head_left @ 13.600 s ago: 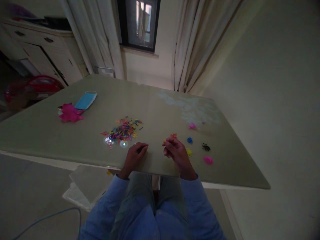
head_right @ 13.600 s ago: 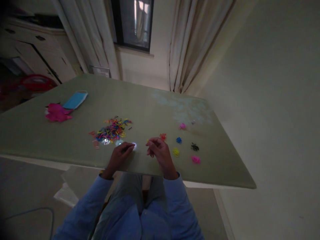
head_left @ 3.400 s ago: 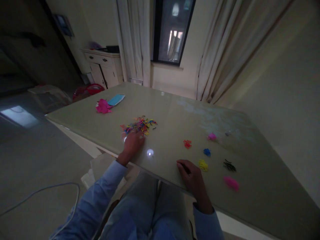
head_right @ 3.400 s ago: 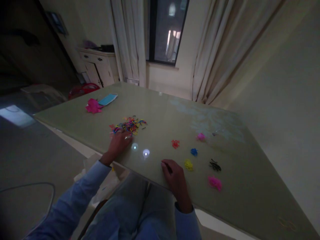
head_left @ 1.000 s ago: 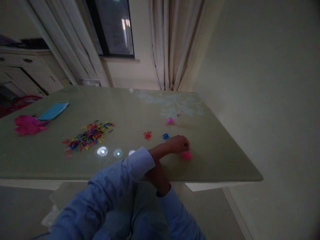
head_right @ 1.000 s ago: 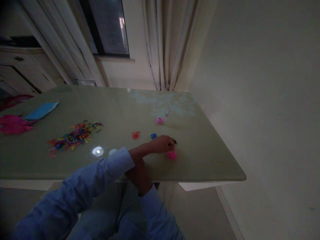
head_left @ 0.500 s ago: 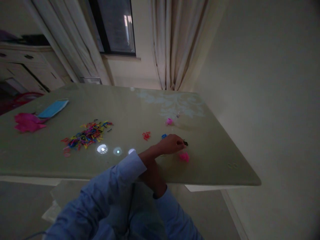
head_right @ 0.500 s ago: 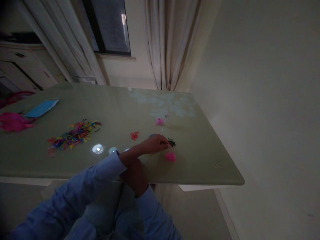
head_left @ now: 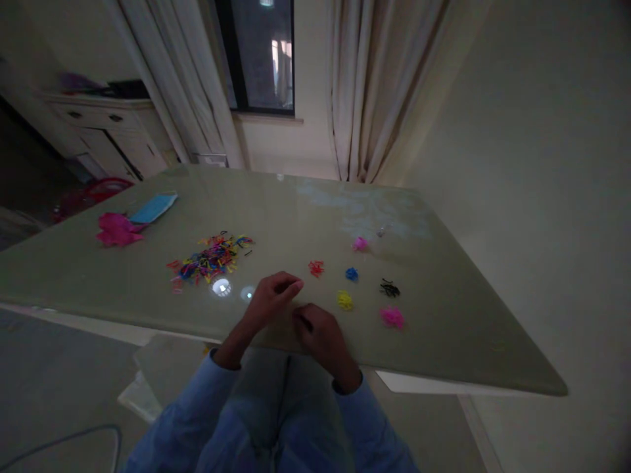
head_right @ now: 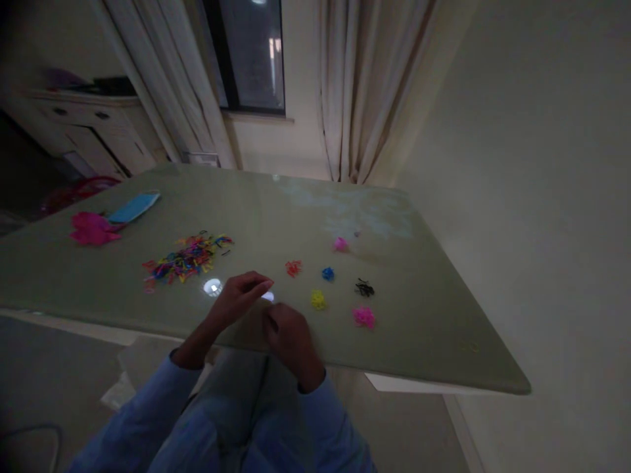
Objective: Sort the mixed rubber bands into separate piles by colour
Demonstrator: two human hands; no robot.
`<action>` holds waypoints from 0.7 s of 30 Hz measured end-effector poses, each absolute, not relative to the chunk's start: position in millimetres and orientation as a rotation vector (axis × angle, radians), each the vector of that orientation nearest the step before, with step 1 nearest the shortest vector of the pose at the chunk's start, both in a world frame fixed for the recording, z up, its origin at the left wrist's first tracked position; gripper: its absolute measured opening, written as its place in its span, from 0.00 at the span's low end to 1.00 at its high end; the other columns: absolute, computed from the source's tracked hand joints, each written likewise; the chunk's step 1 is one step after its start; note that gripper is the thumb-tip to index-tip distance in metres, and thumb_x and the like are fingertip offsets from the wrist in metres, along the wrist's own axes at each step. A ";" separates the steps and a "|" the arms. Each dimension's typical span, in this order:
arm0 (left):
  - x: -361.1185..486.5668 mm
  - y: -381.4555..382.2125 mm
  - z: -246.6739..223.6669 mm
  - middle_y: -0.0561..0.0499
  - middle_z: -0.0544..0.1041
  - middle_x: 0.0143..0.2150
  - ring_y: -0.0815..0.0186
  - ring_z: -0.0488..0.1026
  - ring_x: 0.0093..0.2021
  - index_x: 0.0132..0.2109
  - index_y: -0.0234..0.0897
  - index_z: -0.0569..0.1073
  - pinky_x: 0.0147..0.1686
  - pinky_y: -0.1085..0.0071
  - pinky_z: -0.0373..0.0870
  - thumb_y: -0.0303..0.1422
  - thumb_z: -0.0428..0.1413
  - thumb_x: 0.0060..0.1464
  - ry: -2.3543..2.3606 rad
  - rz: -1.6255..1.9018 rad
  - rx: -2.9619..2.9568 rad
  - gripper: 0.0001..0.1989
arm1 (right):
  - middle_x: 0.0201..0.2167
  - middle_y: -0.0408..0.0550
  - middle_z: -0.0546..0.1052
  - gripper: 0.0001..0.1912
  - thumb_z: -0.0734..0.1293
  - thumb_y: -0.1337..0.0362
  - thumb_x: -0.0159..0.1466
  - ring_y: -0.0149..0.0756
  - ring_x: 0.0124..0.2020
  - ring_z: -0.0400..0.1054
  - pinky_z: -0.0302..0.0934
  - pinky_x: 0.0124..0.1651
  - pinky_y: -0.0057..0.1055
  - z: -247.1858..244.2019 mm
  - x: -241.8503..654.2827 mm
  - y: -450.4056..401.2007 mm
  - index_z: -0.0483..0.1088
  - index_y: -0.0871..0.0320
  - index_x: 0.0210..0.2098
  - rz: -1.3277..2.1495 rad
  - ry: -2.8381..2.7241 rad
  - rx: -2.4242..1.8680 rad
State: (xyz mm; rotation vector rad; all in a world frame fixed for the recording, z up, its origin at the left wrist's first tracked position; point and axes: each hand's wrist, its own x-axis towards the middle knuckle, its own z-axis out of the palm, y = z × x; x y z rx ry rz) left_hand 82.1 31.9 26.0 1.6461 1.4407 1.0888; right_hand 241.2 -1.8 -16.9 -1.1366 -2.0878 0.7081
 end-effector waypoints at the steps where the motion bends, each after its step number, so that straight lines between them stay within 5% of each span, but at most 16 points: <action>1: 69.4 28.0 21.9 0.50 0.78 0.30 0.66 0.73 0.31 0.33 0.35 0.78 0.32 0.72 0.67 0.44 0.57 0.54 1.488 1.091 1.653 0.15 | 0.35 0.49 0.78 0.09 0.62 0.66 0.67 0.35 0.37 0.72 0.62 0.42 0.29 -16.6 241.8 -2.2 0.75 0.58 0.40 0.704 -2.090 -1.122; 10: 1.5 5.1 -3.3 0.48 0.77 0.32 0.65 0.72 0.35 0.33 0.37 0.78 0.38 0.69 0.67 0.40 0.54 0.57 1.535 1.157 1.772 0.13 | 0.37 0.49 0.80 0.09 0.64 0.64 0.65 0.36 0.35 0.73 0.64 0.40 0.32 4.4 230.6 5.9 0.76 0.57 0.40 0.752 -2.154 -1.204; 21: -0.7 5.3 -8.2 0.50 0.74 0.27 0.67 0.69 0.30 0.27 0.33 0.75 0.33 0.72 0.64 0.44 0.57 0.55 1.235 1.112 1.660 0.18 | 0.36 0.47 0.81 0.10 0.64 0.67 0.63 0.33 0.35 0.72 0.61 0.41 0.27 44.1 112.6 87.9 0.77 0.58 0.40 0.646 -2.319 -1.082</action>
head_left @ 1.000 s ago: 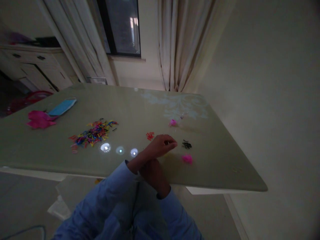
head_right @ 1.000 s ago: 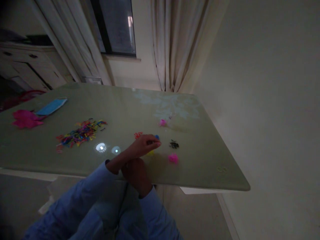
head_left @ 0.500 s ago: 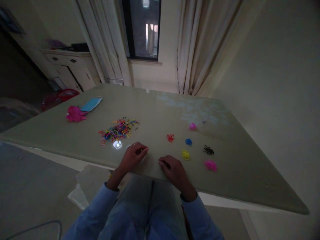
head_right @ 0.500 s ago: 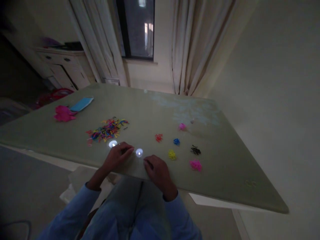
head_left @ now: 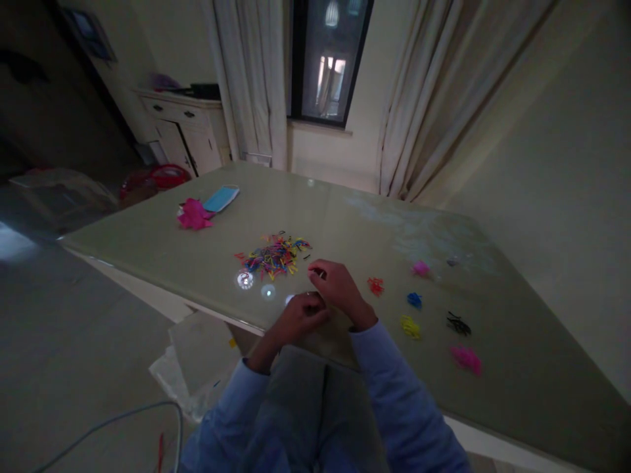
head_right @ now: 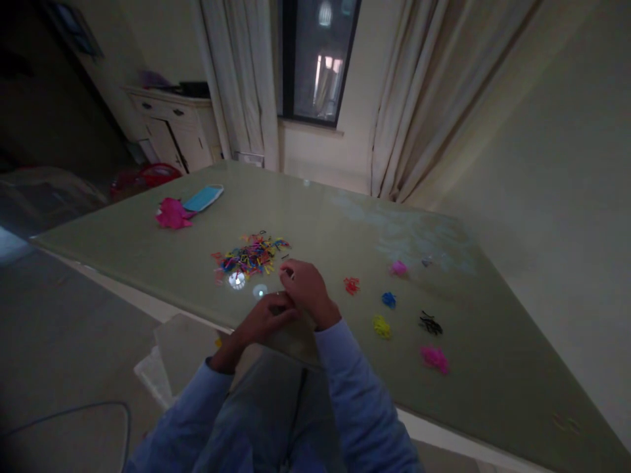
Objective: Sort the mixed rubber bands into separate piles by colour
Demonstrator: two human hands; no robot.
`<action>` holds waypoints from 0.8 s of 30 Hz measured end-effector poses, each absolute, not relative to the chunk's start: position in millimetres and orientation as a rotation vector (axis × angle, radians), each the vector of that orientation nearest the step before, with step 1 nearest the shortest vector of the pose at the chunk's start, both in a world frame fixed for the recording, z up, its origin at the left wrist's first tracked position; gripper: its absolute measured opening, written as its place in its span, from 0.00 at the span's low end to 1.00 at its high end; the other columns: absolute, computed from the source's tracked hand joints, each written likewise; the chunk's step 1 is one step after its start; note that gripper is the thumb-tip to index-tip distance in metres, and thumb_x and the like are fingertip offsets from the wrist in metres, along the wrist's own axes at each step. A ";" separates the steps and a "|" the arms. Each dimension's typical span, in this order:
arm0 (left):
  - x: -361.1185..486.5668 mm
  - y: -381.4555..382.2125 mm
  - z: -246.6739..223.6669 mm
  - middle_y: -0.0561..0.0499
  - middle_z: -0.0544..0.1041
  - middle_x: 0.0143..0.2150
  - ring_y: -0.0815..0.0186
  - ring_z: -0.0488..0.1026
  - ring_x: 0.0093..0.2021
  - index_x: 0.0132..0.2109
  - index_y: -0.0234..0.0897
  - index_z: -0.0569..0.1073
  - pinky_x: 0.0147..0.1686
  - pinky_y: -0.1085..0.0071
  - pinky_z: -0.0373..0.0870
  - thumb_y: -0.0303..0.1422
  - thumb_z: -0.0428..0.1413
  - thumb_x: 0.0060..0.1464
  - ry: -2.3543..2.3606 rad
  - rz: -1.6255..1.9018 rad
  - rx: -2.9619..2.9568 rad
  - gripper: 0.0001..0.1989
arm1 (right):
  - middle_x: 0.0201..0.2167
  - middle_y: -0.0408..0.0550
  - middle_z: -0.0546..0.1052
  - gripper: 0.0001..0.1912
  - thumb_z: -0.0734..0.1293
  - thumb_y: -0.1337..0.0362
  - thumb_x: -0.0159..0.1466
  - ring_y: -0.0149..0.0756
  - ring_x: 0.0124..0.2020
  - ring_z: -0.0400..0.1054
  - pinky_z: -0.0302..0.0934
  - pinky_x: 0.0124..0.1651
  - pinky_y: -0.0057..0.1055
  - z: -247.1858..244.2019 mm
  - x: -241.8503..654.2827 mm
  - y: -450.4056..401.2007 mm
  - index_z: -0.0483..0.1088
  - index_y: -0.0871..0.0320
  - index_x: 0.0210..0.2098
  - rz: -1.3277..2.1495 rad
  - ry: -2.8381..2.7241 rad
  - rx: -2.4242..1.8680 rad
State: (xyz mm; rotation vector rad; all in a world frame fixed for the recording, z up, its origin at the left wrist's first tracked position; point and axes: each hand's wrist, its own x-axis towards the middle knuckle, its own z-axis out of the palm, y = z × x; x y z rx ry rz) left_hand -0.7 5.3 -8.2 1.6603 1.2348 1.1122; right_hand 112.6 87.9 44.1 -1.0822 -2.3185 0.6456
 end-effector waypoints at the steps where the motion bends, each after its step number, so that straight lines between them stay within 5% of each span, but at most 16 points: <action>1: -1.4 5.2 -8.2 0.50 0.74 0.26 0.68 0.68 0.29 0.26 0.33 0.75 0.32 0.72 0.64 0.45 0.57 0.54 1.200 1.044 1.698 0.19 | 0.36 0.46 0.81 0.10 0.64 0.67 0.63 0.33 0.35 0.72 0.61 0.40 0.26 42.8 100.7 96.7 0.77 0.59 0.40 0.641 -2.365 -1.090; 7: -3.8 4.9 -9.3 0.48 0.79 0.31 0.65 0.72 0.33 0.31 0.34 0.79 0.35 0.72 0.66 0.47 0.59 0.53 1.126 0.996 1.708 0.19 | 0.36 0.48 0.80 0.06 0.68 0.65 0.60 0.36 0.36 0.70 0.58 0.38 0.27 27.9 59.3 119.2 0.77 0.58 0.36 0.485 -2.719 -1.120; 14: -4.2 4.2 -5.5 0.50 0.79 0.30 0.66 0.72 0.32 0.33 0.34 0.80 0.35 0.73 0.66 0.47 0.58 0.53 1.105 0.990 1.650 0.18 | 0.41 0.51 0.77 0.11 0.60 0.66 0.68 0.36 0.41 0.69 0.58 0.43 0.28 19.2 57.2 118.1 0.75 0.57 0.40 0.421 -2.758 -1.158; 24: -1.9 4.1 -8.2 0.50 0.77 0.27 0.68 0.69 0.28 0.32 0.33 0.79 0.29 0.73 0.62 0.44 0.58 0.54 1.147 1.036 1.650 0.16 | 0.35 0.48 0.75 0.06 0.62 0.69 0.64 0.33 0.36 0.68 0.61 0.41 0.29 18.6 80.0 110.1 0.71 0.60 0.35 0.746 -2.314 -1.056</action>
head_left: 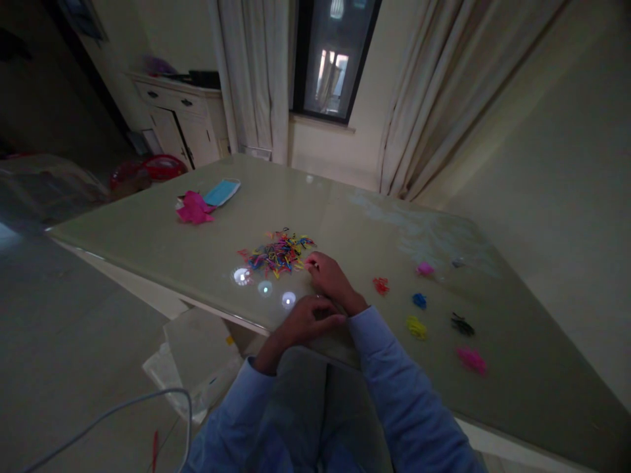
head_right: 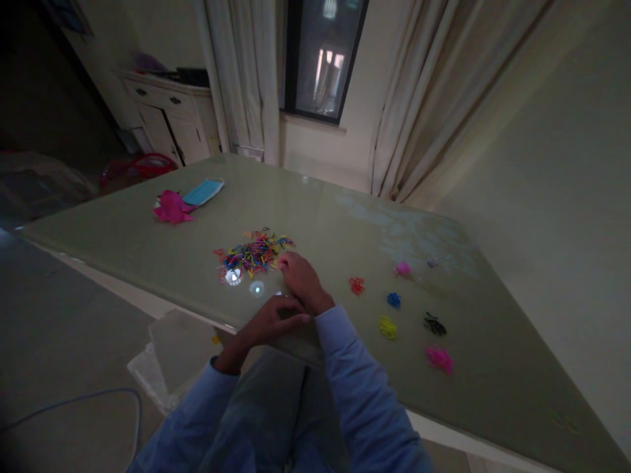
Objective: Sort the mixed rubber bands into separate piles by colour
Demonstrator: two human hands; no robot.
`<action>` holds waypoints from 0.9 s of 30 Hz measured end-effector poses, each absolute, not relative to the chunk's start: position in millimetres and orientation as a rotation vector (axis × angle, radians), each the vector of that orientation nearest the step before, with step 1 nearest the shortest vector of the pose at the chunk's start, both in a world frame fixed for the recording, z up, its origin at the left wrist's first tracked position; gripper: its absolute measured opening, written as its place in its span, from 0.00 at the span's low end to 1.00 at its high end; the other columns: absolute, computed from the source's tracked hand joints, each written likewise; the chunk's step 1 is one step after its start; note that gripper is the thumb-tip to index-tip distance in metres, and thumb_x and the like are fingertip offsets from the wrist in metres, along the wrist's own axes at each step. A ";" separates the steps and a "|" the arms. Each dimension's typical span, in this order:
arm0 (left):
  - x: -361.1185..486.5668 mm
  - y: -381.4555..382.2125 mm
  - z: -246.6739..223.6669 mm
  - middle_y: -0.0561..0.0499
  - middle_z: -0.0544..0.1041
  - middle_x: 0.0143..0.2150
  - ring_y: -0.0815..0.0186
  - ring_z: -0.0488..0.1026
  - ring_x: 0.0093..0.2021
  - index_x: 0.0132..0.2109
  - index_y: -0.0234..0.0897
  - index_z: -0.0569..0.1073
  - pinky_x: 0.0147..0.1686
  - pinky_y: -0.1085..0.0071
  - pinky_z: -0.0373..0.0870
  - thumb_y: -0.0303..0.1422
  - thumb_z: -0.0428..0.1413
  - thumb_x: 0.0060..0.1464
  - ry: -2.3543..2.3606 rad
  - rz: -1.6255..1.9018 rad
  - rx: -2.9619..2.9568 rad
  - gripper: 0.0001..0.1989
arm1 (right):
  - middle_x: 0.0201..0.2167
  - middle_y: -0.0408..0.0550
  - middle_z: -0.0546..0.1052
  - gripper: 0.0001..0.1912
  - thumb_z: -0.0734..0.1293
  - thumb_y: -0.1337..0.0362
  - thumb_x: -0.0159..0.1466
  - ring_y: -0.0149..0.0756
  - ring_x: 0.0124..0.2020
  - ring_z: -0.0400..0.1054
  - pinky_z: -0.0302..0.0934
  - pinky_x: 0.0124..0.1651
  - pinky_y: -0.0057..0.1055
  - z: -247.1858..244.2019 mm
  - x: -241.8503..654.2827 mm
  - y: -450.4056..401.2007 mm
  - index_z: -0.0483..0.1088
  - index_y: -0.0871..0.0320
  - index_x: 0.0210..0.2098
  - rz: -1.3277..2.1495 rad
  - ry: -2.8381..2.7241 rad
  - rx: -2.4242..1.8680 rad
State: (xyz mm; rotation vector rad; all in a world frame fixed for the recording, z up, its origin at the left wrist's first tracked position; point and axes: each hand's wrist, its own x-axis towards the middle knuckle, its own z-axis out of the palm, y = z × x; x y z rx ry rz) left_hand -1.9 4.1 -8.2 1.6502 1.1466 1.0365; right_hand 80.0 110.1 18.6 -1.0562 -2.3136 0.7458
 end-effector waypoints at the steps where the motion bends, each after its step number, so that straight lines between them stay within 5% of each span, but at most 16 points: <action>1: -2.0 3.9 -7.8 0.50 0.77 0.27 0.68 0.68 0.28 0.32 0.33 0.79 0.29 0.73 0.62 0.43 0.58 0.54 1.149 1.041 1.650 0.16 | 0.33 0.46 0.75 0.05 0.62 0.67 0.64 0.31 0.32 0.68 0.62 0.38 0.28 21.8 85.7 106.1 0.70 0.60 0.35 0.868 -2.200 -1.042; 5: -2.1 3.1 -3.5 0.50 0.76 0.28 0.68 0.69 0.31 0.31 0.33 0.77 0.32 0.73 0.63 0.41 0.57 0.55 1.159 1.069 1.670 0.14 | 0.29 0.43 0.74 0.10 0.66 0.57 0.61 0.26 0.20 0.63 0.57 0.23 0.24 42.6 114.7 76.5 0.68 0.57 0.37 1.367 -1.634 -0.975; 9: -2.6 3.5 -1.2 0.51 0.74 0.29 0.68 0.68 0.31 0.31 0.34 0.76 0.33 0.73 0.63 0.42 0.56 0.56 1.143 1.076 1.702 0.15 | 0.33 0.45 0.75 0.11 0.69 0.56 0.58 0.23 0.19 0.59 0.53 0.21 0.23 61.3 144.9 38.7 0.68 0.56 0.35 1.572 -1.208 -0.796; 27: -4.1 8.3 -7.4 0.51 0.74 0.29 0.68 0.69 0.32 0.31 0.34 0.76 0.34 0.73 0.64 0.41 0.57 0.57 1.191 1.116 1.700 0.14 | 0.30 0.42 0.75 0.08 0.75 0.62 0.54 0.21 0.20 0.58 0.53 0.21 0.21 51.4 207.2 10.4 0.74 0.57 0.31 1.621 -0.843 -0.727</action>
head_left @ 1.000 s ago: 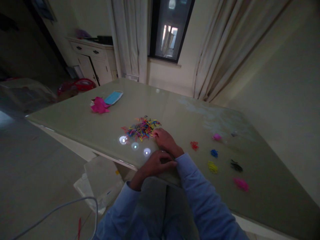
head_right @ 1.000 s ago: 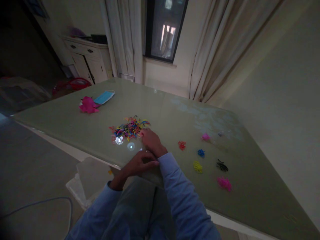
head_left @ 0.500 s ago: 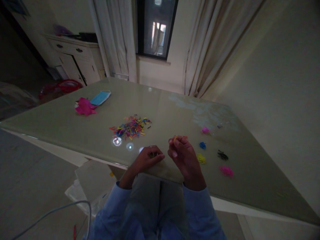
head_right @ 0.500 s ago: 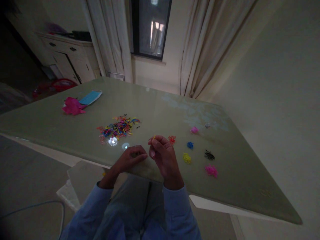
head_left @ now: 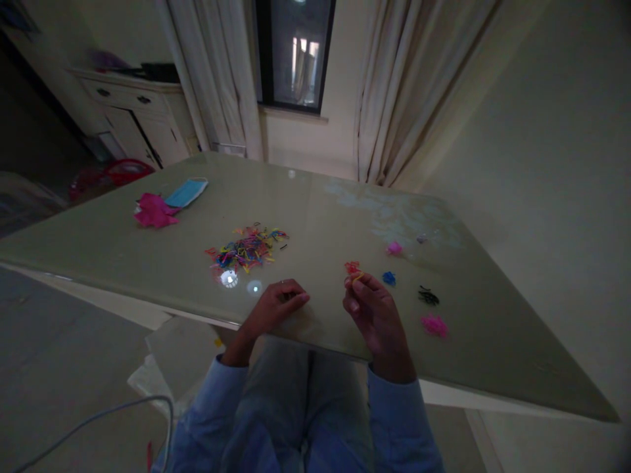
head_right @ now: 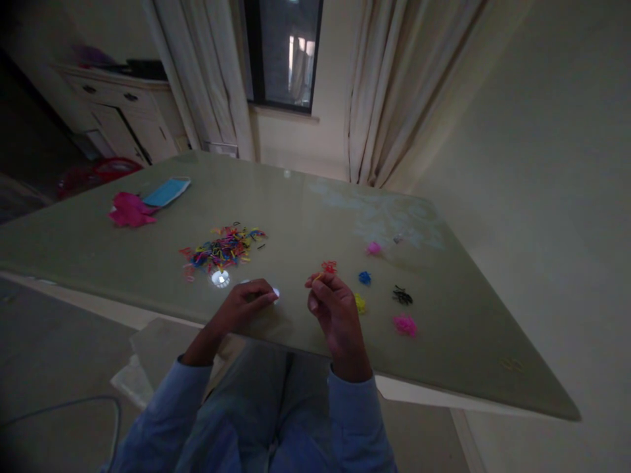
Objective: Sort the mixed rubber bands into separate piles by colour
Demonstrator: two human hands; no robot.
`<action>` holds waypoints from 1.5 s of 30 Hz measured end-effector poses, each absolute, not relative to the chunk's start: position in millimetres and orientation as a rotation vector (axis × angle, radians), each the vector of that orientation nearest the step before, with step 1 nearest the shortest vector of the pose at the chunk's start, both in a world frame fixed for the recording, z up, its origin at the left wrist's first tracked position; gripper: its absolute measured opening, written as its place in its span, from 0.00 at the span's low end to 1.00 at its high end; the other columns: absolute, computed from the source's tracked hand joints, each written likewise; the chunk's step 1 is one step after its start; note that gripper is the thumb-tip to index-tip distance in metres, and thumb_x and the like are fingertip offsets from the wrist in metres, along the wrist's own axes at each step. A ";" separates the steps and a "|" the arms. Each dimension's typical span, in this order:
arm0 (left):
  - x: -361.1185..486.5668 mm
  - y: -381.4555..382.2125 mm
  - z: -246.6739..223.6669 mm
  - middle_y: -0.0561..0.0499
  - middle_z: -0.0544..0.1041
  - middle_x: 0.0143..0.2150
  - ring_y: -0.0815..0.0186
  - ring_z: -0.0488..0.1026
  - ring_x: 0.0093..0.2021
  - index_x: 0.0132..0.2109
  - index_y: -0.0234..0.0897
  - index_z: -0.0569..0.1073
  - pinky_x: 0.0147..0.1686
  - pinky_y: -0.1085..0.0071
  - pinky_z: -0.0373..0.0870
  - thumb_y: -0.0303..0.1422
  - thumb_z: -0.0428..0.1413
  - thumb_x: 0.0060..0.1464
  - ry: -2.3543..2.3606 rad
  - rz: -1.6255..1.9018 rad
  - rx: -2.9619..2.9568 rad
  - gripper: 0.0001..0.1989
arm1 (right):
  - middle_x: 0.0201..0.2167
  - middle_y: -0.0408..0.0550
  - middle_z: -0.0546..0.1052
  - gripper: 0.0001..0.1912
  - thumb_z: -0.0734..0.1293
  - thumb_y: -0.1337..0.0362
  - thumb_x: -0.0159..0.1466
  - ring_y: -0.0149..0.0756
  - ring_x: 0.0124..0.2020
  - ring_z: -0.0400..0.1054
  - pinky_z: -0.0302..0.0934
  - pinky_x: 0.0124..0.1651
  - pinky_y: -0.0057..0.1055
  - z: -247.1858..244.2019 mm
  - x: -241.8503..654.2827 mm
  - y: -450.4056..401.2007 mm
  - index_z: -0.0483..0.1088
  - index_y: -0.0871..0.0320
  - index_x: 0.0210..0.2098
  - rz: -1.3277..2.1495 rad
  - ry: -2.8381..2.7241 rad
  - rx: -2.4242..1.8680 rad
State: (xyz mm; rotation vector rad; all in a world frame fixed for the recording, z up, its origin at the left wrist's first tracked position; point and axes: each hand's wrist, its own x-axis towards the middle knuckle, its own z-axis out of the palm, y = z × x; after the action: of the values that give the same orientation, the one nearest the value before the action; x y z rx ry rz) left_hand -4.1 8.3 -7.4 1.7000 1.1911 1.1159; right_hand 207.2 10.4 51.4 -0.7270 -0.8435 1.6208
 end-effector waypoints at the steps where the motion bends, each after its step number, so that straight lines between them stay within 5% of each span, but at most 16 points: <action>1: -4.3 8.4 -7.6 0.51 0.74 0.30 0.68 0.69 0.32 0.31 0.34 0.76 0.34 0.73 0.64 0.41 0.56 0.57 1.196 1.112 1.701 0.14 | 0.30 0.42 0.75 0.09 0.75 0.62 0.53 0.21 0.20 0.59 0.53 0.21 0.21 51.0 208.5 9.6 0.74 0.57 0.31 1.607 -0.842 -0.743; 5: -5.0 8.7 -7.8 0.50 0.75 0.30 0.68 0.69 0.32 0.31 0.34 0.76 0.34 0.72 0.64 0.41 0.56 0.57 1.214 1.099 1.699 0.15 | 0.29 0.42 0.75 0.12 0.76 0.61 0.51 0.23 0.20 0.60 0.54 0.22 0.21 43.8 216.9 3.8 0.73 0.57 0.33 1.452 -0.878 -0.895; 10: -5.4 8.8 -7.7 0.51 0.75 0.29 0.68 0.69 0.31 0.30 0.34 0.76 0.33 0.73 0.64 0.42 0.56 0.57 1.226 1.103 1.685 0.15 | 0.22 0.42 0.73 0.14 0.73 0.56 0.54 0.30 0.23 0.65 0.60 0.26 0.26 20.6 251.6 -0.8 0.74 0.59 0.35 0.785 -1.081 -1.320; 18: -5.2 8.8 -5.0 0.51 0.75 0.29 0.67 0.70 0.32 0.30 0.35 0.76 0.34 0.73 0.65 0.41 0.57 0.56 1.219 1.111 1.685 0.14 | 0.28 0.50 0.78 0.16 0.67 0.51 0.57 0.35 0.24 0.70 0.64 0.30 0.31 0.0 307.2 -0.8 0.75 0.59 0.34 0.269 -1.368 -1.661; 34: -4.8 7.7 -3.5 0.51 0.75 0.29 0.67 0.70 0.32 0.30 0.35 0.76 0.34 0.72 0.65 0.41 0.57 0.56 1.242 1.112 1.685 0.14 | 0.33 0.50 0.78 0.13 0.65 0.55 0.62 0.33 0.26 0.69 0.63 0.30 0.30 -0.2 294.2 -12.7 0.73 0.58 0.36 0.242 -1.485 -1.557; 45: -2.5 6.4 -2.2 0.50 0.75 0.30 0.68 0.70 0.32 0.31 0.34 0.76 0.34 0.73 0.65 0.41 0.57 0.57 1.247 1.114 1.687 0.14 | 0.34 0.47 0.79 0.07 0.66 0.61 0.64 0.35 0.31 0.70 0.62 0.37 0.30 -6.0 227.5 4.9 0.75 0.56 0.36 0.731 -2.001 -1.219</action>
State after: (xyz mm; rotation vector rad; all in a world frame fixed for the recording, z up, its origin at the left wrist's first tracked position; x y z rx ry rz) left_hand -2.5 6.4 -2.2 1.6867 1.2473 1.1139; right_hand 227.5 4.9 -6.0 -1.2190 -2.0012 0.7311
